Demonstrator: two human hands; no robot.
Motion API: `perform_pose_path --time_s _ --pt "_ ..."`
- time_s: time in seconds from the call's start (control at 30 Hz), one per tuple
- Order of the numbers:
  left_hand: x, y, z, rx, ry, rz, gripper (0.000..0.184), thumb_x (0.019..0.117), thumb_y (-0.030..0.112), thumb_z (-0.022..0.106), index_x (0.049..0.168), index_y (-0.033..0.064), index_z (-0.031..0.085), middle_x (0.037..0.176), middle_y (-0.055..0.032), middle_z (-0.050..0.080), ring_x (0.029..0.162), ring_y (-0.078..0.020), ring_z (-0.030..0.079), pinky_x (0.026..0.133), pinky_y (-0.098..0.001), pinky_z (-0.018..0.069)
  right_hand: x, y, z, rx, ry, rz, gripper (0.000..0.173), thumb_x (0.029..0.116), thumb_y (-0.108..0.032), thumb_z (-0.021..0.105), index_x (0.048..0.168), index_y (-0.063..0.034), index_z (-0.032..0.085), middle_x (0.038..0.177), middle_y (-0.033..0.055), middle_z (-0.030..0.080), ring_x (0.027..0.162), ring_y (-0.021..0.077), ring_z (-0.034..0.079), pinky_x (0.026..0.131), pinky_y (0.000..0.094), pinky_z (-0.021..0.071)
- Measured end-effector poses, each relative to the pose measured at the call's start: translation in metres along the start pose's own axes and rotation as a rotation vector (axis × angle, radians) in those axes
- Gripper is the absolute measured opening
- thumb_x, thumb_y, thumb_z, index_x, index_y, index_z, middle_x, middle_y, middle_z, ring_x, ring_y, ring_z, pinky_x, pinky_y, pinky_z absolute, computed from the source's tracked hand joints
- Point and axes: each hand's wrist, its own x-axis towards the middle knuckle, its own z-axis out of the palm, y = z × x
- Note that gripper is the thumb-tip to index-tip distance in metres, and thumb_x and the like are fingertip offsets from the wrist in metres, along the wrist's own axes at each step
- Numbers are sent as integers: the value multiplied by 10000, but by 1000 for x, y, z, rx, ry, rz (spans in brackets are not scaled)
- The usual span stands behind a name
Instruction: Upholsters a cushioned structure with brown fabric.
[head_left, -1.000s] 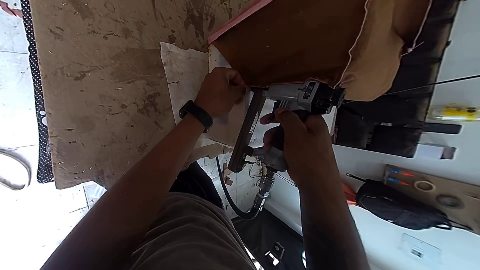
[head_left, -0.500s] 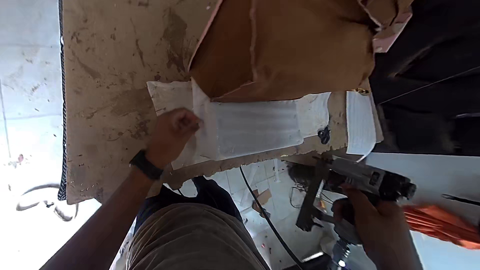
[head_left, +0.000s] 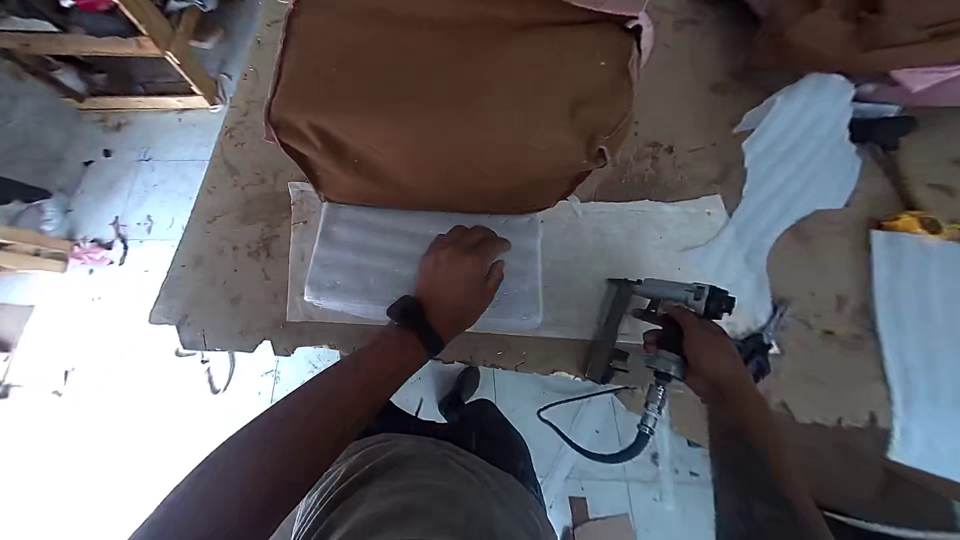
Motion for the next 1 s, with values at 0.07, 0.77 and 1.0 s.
perform_pose_path --time_s 0.07,0.77,1.0 --pt "16 18 12 38 40 -94 257 988 288 655 1225 230 736 1207 8 697 1111 -164 674 909 -413 599 24 2 -12 -29 18 0 451 1069 -457 488 1252 -60 598 1007 108 743 653 196 697 592 371 604" --pt "90 35 55 372 211 -155 240 1033 341 540 1052 217 744 1093 7 742 915 -227 727 725 -482 597 13 -147 167 -20 -594 -582 241 1049 -274 595 986 -47 646 718 64 564 529 145 484 486 285 432" --pt "94 59 68 282 233 -333 217 1015 266 537 1041 187 737 1065 -7 737 919 -212 726 716 -482 603 38 -151 172 -36 -622 -623 232 1035 -246 571 899 -75 651 654 33 522 499 130 432 458 289 369"
